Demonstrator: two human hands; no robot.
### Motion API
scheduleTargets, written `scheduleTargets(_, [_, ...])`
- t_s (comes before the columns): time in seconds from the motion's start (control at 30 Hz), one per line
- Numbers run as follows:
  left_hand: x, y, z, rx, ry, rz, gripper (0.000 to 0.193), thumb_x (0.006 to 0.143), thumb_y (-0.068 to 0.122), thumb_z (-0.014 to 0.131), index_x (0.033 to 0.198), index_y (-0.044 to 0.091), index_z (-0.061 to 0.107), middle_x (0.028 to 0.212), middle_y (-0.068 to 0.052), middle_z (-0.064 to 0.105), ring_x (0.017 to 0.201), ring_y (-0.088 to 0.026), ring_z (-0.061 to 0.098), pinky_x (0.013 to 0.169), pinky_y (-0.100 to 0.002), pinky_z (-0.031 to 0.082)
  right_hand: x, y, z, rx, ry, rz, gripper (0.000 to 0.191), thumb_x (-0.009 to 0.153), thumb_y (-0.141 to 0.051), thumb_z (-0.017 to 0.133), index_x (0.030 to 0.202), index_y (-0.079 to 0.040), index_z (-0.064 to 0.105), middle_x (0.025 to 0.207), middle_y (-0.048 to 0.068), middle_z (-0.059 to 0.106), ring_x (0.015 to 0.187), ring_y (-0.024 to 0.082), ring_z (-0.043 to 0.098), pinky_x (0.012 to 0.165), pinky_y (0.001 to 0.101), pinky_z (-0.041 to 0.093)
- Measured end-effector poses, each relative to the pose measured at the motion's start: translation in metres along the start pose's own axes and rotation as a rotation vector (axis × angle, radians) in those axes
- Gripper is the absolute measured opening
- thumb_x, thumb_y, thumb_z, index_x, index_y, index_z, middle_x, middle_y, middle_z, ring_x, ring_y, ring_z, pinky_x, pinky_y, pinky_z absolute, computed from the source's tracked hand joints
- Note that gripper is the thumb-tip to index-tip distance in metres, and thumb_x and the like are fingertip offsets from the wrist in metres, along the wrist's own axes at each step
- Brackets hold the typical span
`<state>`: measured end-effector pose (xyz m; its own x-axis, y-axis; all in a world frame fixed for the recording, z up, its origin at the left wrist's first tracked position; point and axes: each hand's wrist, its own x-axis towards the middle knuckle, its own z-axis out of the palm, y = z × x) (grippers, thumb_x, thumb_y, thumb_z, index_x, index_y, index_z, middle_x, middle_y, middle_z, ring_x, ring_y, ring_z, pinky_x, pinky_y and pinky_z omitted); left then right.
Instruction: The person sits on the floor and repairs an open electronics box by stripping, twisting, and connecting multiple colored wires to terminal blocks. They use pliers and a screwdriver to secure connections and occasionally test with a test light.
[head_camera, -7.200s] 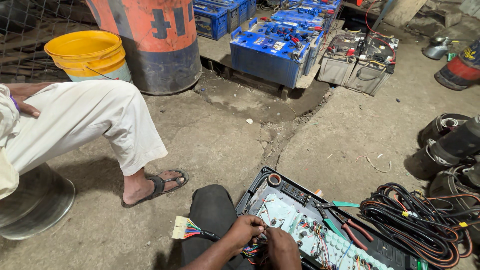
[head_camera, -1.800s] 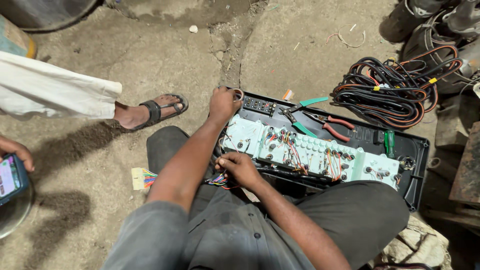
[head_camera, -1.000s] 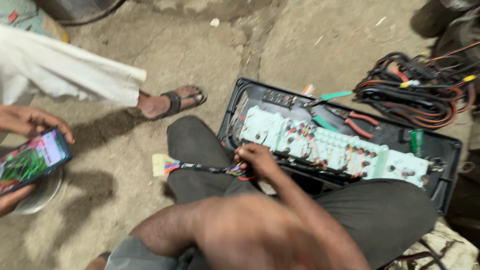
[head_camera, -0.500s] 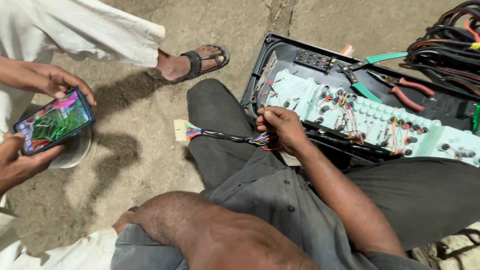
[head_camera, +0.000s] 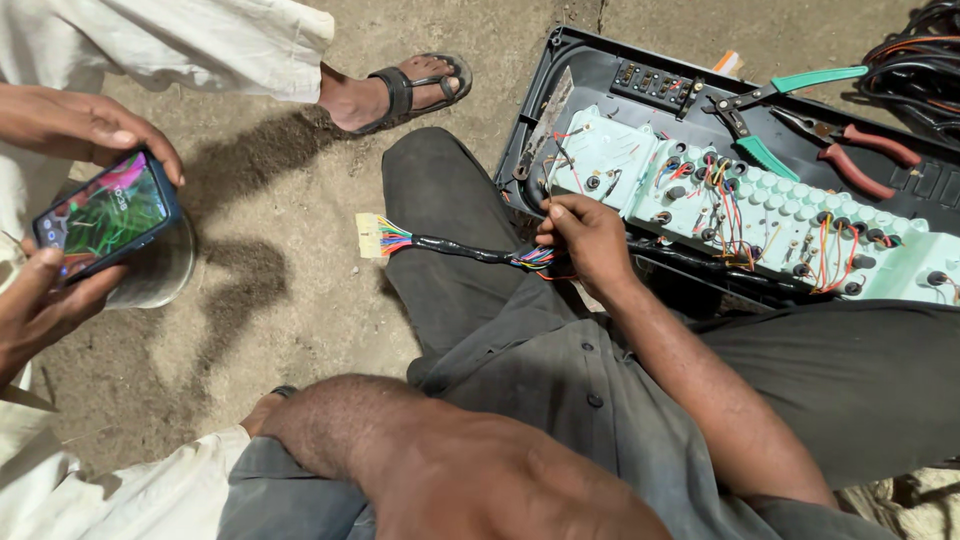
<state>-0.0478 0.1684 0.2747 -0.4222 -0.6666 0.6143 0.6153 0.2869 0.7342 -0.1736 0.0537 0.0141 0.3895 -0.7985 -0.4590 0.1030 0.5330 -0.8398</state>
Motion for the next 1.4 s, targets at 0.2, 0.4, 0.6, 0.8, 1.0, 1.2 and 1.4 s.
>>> scheduleTargets(0.2, [-0.013,-0.034,-0.078,0.754,0.367,-0.429,0.037,0.090,0.018,0.072,0.123,0.002,0.067,0.129,-0.015,0.067,0.120,-0.025,0.068,0.104,-0.036,0.053,-0.003,0.000,-0.007,0.132,-0.009,-0.001,0.033,0.102,-0.014,0.063,0.128,0.008,0.063,0.093,0.007,0.072,0.077,0.013,0.071,0.073,0.0272,0.061])
scheduleTargets(0.4, [-0.086,-0.143,-0.170,1.041,0.414,-0.953,0.031,0.088,0.012,0.074,0.117,0.001,0.073,0.124,-0.016,0.070,0.115,-0.030,0.068,0.098,-0.036,0.051,-0.005,0.003,-0.007,0.177,0.023,-0.005,0.043,0.099,-0.011,0.065,0.138,0.006,0.055,0.088,0.009,0.069,0.074,0.014,0.070,0.069,0.0274,0.060])
scheduleTargets(0.6, [-0.103,-0.155,-0.167,0.805,0.421,-0.899,0.022,0.090,0.005,0.068,0.111,-0.002,0.070,0.128,-0.014,0.068,0.115,-0.026,0.068,0.098,-0.035,0.052,-0.004,0.004,-0.008,0.111,0.038,-0.022,0.035,0.098,-0.011,0.064,0.129,0.005,0.062,0.089,0.006,0.072,0.074,0.012,0.071,0.068,0.0260,0.060])
scheduleTargets(0.8, [-0.099,-0.142,-0.160,0.768,0.435,-0.933,0.022,0.091,0.007,0.068,0.112,-0.002,0.071,0.130,-0.014,0.067,0.117,-0.024,0.067,0.100,-0.034,0.050,-0.007,0.001,-0.002,-0.097,0.123,-0.084,0.021,0.100,-0.015,0.066,0.110,0.003,0.069,0.090,0.008,0.074,0.076,0.013,0.071,0.067,0.0261,0.058])
scheduleTargets(1.0, [-0.111,-0.136,-0.155,0.531,0.727,-1.199,0.023,0.096,0.017,0.067,0.108,-0.002,0.074,0.099,-0.007,0.071,0.090,-0.016,0.061,0.085,-0.035,0.051,-0.015,-0.004,0.011,-0.693,0.241,-0.212,0.034,0.095,-0.031,0.056,0.112,-0.008,0.074,0.103,0.016,0.075,0.096,0.033,0.073,0.083,0.0431,0.056])
scheduleTargets(1.2, [-0.168,-0.152,-0.190,0.054,0.934,-0.917,0.017,0.108,0.017,0.063,0.111,0.000,0.064,0.107,-0.011,0.070,0.096,-0.022,0.069,0.084,-0.038,0.058,-0.013,-0.002,0.027,-0.669,0.214,-0.438,0.025,0.101,-0.026,0.062,0.120,-0.015,0.073,0.111,0.010,0.074,0.108,0.028,0.071,0.098,0.0400,0.057])
scheduleTargets(1.4, [-0.199,-0.194,-0.241,0.050,0.854,-0.975,0.018,0.109,0.020,0.064,0.114,0.003,0.060,0.105,-0.007,0.065,0.091,-0.017,0.061,0.077,-0.032,0.052,-0.013,-0.010,0.032,-0.749,0.198,-0.559,0.027,0.096,-0.040,0.065,0.117,-0.025,0.074,0.106,0.002,0.077,0.104,0.020,0.074,0.093,0.0331,0.059])
